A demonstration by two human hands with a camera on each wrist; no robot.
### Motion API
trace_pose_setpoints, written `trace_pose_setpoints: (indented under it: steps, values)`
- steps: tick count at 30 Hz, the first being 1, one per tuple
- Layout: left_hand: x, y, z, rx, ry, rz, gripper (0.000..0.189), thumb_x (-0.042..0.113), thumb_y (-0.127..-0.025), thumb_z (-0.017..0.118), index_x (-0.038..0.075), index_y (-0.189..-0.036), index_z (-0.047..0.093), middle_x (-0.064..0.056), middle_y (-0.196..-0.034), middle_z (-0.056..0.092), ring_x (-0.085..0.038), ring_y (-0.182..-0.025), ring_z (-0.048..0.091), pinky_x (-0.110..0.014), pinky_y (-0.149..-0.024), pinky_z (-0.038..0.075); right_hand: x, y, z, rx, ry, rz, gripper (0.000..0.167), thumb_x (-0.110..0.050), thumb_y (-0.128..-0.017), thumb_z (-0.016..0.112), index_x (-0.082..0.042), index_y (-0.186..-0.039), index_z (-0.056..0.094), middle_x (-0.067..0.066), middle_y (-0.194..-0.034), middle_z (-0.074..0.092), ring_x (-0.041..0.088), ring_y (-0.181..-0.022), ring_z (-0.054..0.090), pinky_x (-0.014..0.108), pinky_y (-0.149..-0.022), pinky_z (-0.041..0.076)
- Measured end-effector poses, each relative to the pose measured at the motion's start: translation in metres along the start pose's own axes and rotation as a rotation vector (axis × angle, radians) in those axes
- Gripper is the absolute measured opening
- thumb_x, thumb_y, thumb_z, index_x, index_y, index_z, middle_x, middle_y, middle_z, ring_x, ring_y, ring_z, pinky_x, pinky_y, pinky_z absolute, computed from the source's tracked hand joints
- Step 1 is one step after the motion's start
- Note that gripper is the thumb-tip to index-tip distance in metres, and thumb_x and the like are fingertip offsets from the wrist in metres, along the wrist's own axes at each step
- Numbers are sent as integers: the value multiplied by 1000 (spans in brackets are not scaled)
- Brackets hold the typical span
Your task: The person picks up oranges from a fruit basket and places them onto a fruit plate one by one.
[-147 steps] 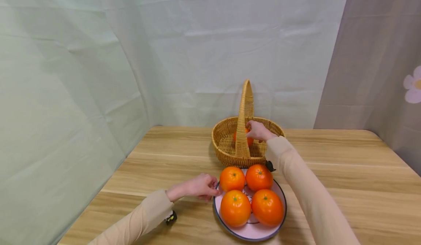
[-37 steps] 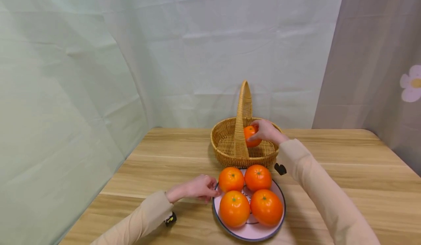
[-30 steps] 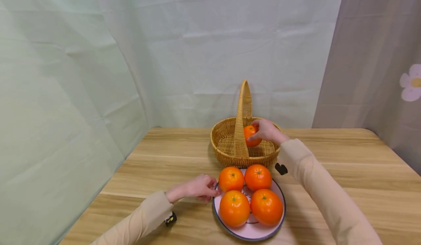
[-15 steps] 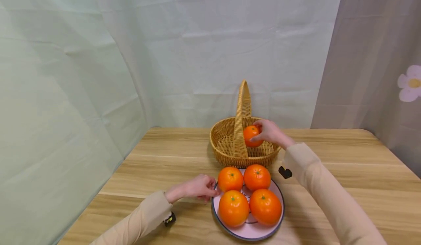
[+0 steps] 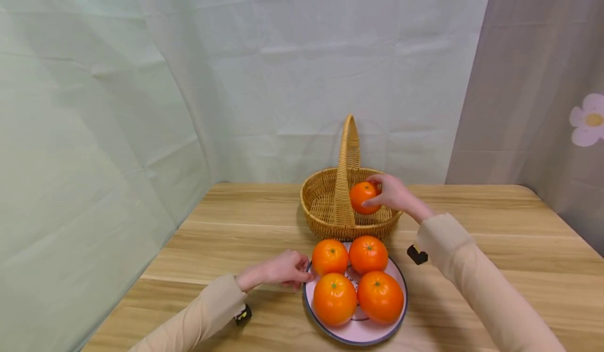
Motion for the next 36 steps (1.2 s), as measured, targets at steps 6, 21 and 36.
trace_pose_setpoints:
  steps: [6,21,36]
  values:
    - [0,0,0,1,-13,-1,23,13,-84,63,8,-67,49,-4,-48,54,-9,-35,41,-17,-36,31,-3,5,-2,3,-11,6,62,-18,-73,77,10,-121,48,27,-113,52,30,-84,54,40,-69,45]
    - [0,-2,1,6,-22,1,23,13,-84,63,8,-66,49,-3,-47,54,-8,-35,41,-17,-36,31,-7,23,-14,20,-44,-24,63,-22,-73,77,8,-121,48,27,-116,50,36,-92,55,43,-72,46]
    - [1,-2,-2,-3,-21,-2,24,15,-84,63,8,-66,49,-5,-48,55,-9,-35,40,-17,-36,31,-11,42,-21,2,-68,-28,63,-25,-72,77,4,-121,50,22,-114,52,39,-94,53,41,-69,48]
Point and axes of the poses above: each hand's wrist, its own y-axis away from the middle knuckle, its own z-axis out of the palm, x = y × z, the point moved 3 cm from there along -y, towards the middle knuckle
